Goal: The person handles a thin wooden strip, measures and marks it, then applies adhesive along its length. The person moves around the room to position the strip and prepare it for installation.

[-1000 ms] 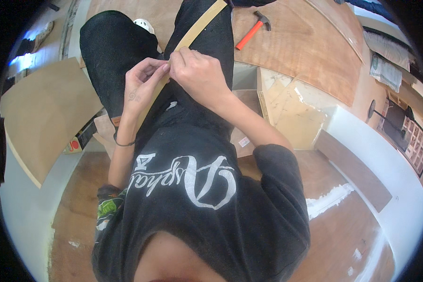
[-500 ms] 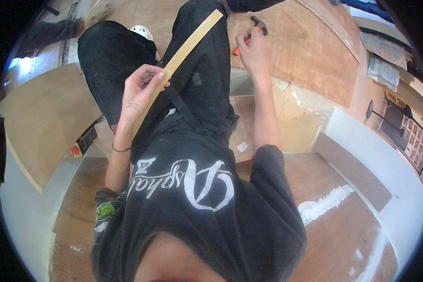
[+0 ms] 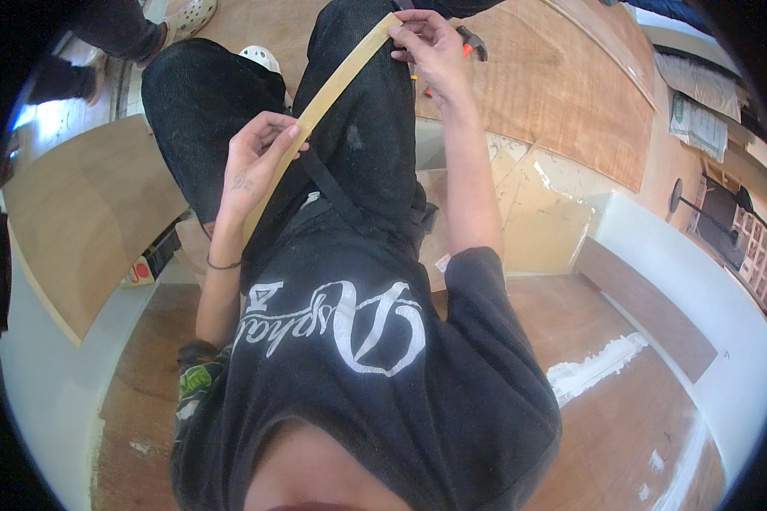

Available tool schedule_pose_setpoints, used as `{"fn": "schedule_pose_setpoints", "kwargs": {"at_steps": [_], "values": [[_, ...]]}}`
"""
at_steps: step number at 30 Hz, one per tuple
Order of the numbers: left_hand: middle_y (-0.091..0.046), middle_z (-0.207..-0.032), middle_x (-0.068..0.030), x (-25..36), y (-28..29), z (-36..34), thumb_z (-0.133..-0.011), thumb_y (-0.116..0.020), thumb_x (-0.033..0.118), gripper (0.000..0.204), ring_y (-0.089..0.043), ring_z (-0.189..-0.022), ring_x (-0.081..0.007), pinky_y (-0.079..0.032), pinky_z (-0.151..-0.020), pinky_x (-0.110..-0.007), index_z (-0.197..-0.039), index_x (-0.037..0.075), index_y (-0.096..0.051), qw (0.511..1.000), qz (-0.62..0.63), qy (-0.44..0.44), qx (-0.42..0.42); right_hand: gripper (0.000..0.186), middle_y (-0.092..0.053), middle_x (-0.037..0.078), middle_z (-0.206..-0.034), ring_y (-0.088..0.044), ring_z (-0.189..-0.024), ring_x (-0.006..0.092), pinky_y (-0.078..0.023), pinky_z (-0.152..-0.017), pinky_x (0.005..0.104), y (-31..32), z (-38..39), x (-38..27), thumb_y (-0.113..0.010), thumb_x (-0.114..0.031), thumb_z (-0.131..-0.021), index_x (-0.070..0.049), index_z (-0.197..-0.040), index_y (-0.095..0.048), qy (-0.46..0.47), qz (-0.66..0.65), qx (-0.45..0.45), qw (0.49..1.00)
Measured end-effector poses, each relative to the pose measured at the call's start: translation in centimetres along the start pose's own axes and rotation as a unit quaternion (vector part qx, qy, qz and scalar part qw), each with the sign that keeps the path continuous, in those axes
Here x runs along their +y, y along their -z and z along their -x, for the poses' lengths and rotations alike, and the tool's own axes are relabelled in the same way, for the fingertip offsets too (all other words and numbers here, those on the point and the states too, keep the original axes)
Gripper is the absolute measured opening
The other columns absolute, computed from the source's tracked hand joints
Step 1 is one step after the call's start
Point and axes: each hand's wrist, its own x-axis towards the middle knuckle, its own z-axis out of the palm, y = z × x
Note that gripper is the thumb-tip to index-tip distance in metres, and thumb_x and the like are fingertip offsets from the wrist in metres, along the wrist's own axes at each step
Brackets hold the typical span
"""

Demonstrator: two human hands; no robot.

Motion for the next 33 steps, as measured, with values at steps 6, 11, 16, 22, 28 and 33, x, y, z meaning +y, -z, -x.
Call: {"fn": "schedule_pose_setpoints", "kwargs": {"at_steps": [6, 11, 16, 22, 28, 33], "values": [[-0.069, -0.093, -0.0101, -0.5, -0.4, -1.0, -0.097, -0.062, 0.017, 0.021, -0.068, -0.083, -0.0143, -0.055, -0.073, -0.026, -0.105, -0.002, -0.061, 0.999, -0.010, -0.021, -0.036, 0.022, -0.063, 0.002, -0.095, -0.062, -0.078, 0.0103, -0.053, -0.063, 0.0245, 0.8, -1.3, 2.4, -0.064, -0.020, -0.095, -0.010, -0.114, -0.061, -0.032, 0.026, 0.069, 0.997], [-0.064, -0.080, -0.0046, 0.9, 0.8, -0.7, -0.104, -0.047, 0.034, 0.034, -0.065, -0.069, -0.0107, -0.053, -0.063, -0.023, -0.101, 0.002, -0.059, 0.983, -0.038, 0.066, -0.166, 0.025, -0.066, 0.008, -0.098, -0.064, -0.087, 0.0155, -0.056, -0.073, 0.0310, 4.4, -1.3, 2.0, -0.070, -0.008, -0.089, -0.001, -0.111, -0.062, 0.022, -0.086, 0.154, 0.984], [-0.053, -0.064, 0.0023, 2.7, 4.9, 4.6, -0.105, -0.042, 0.043, 0.043, -0.054, -0.054, -0.0062, -0.047, -0.052, -0.020, -0.092, 0.004, -0.057, 0.943, -0.100, 0.152, -0.278, 0.021, -0.063, 0.013, -0.102, -0.061, -0.095, 0.0234, -0.051, -0.085, 0.0375, 12.6, -2.9, -0.6, -0.064, -0.002, -0.088, 0.001, -0.109, -0.060, 0.071, -0.087, 0.327, 0.938], [-0.059, -0.073, 0.0011, 3.5, 9.2, 9.2, -0.102, -0.054, 0.028, 0.028, -0.055, -0.065, -0.0047, -0.045, -0.058, -0.019, -0.094, 0.001, -0.061, 0.969, -0.131, 0.122, -0.171, 0.022, -0.062, 0.014, -0.106, -0.059, -0.095, 0.0235, -0.051, -0.086, 0.0357, 17.1, -3.5, 0.2, -0.060, -0.003, -0.091, 0.004, -0.112, -0.061, 0.104, -0.065, 0.271, 0.955], [-0.065, -0.084, -0.0018, 2.6, 14.3, 12.5, -0.096, -0.064, 0.020, 0.022, -0.058, -0.078, -0.0078, -0.048, -0.074, -0.024, -0.098, -0.002, -0.068, 0.975, -0.133, 0.176, -0.029, 0.024, -0.062, 0.014, -0.104, -0.060, -0.094, 0.0236, -0.052, -0.087, 0.0354, 15.5, -5.2, 2.4, -0.058, -0.004, -0.093, 0.008, -0.114, -0.059, 0.049, -0.068, 0.279, 0.956], [-0.066, -0.086, -0.0038, 0.6, 15.4, 13.6, -0.093, -0.066, 0.019, 0.023, -0.059, -0.083, -0.0107, -0.048, -0.080, -0.026, -0.100, -0.003, -0.067, 0.964, -0.250, 0.066, 0.064, 0.026, -0.061, 0.015, -0.105, -0.060, -0.093, 0.0252, -0.052, -0.087, 0.0374, 14.6, -6.1, 4.4, -0.057, -0.002, -0.093, 0.009, -0.116, -0.056, 0.041, -0.099, 0.251, 0.962]]}}
